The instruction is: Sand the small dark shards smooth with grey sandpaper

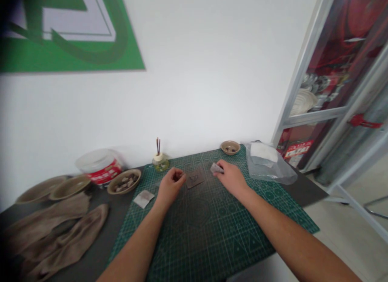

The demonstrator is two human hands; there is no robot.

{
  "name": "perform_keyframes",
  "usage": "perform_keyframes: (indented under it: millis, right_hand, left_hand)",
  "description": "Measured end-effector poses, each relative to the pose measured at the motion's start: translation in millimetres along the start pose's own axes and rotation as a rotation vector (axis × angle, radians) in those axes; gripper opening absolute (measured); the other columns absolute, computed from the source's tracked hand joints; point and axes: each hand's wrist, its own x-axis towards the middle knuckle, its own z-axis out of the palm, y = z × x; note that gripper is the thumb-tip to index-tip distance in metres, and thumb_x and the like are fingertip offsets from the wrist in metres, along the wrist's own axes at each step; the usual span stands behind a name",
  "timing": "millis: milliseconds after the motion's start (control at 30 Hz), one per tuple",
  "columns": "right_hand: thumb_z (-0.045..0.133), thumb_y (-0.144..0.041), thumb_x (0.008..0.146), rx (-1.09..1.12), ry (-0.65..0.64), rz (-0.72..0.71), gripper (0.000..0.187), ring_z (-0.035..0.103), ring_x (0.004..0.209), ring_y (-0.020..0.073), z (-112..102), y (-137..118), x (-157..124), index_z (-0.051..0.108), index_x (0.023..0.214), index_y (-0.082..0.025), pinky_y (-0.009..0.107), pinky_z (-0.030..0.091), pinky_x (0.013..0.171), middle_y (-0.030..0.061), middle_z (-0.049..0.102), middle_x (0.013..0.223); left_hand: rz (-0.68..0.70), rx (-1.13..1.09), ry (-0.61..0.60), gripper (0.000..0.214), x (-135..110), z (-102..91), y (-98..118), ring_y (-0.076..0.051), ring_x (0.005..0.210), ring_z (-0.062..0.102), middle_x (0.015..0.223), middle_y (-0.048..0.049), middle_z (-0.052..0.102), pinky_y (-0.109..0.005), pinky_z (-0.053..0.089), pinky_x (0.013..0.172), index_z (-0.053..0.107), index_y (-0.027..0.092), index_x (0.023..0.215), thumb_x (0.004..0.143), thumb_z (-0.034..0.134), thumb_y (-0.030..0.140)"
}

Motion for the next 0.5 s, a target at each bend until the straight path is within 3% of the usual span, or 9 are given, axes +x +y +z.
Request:
perform_keyframes:
  millis: [33,100,200,333,500]
  right_hand:
    - [0.06,-0.028,0.088,-0.083,0.09,-0.021,0.015,0.061,0.088,0.0221,-3,4,4,0.063,0.1,-0.021,0.032,0.041,0.077,0.0056,0.069,0.095]
    - [0.062,-0.029,0.087,-0.229,0.145,-0.053,0.022,0.057,0.1,0.0272,-3,13,8,0.063,0.108,-0.02,0.038,0.039,0.086,0.0108,0.067,0.105]
    - [0.07,-0.041,0.081,-0.291,0.012,-0.063,0.038,0.057,0.101,0.0302,9,22,5,0.063,0.112,-0.019,0.042,0.041,0.087,0.0131,0.066,0.105]
    - [0.061,-0.045,0.088,-0.255,-0.047,-0.076,0.043,0.057,0.103,0.0291,30,17,2,0.061,0.118,-0.015,0.042,0.041,0.09,0.0143,0.066,0.107]
    - [0.061,-0.054,0.084,-0.121,-0.224,-0.329,0.067,0.044,0.126,0.0298,56,-13,18,0.045,0.141,-0.021,0.043,0.033,0.103,0.0142,0.049,0.14]
  left_hand:
    - [-0.01,0.001,0.042,0.014,1,-2.3,-1,-0.013,0.06,0.047,0.063,0.0042,0.052,-0.023,0.035,0.058,0.058,0.019,0.076,0.075,0.059,0.033]
    - [-0.027,0.003,0.122,0.016,4,-7.1,-3,-0.013,0.061,0.047,0.065,0.0038,0.051,-0.023,0.036,0.059,0.058,0.02,0.079,0.077,0.058,0.036]
    - [-0.039,0.002,0.197,0.018,7,-12.0,-6,-0.013,0.062,0.046,0.066,0.0038,0.049,-0.024,0.036,0.06,0.058,0.02,0.08,0.079,0.057,0.037]
    - [-0.034,-0.004,0.212,0.017,8,-12.1,-7,-0.013,0.062,0.046,0.066,0.0039,0.048,-0.023,0.036,0.06,0.058,0.02,0.08,0.079,0.057,0.037]
    - [-0.034,0.003,0.213,0.016,7,-12.2,-7,-0.013,0.062,0.046,0.066,0.0038,0.05,-0.023,0.037,0.06,0.059,0.019,0.08,0.08,0.058,0.036]
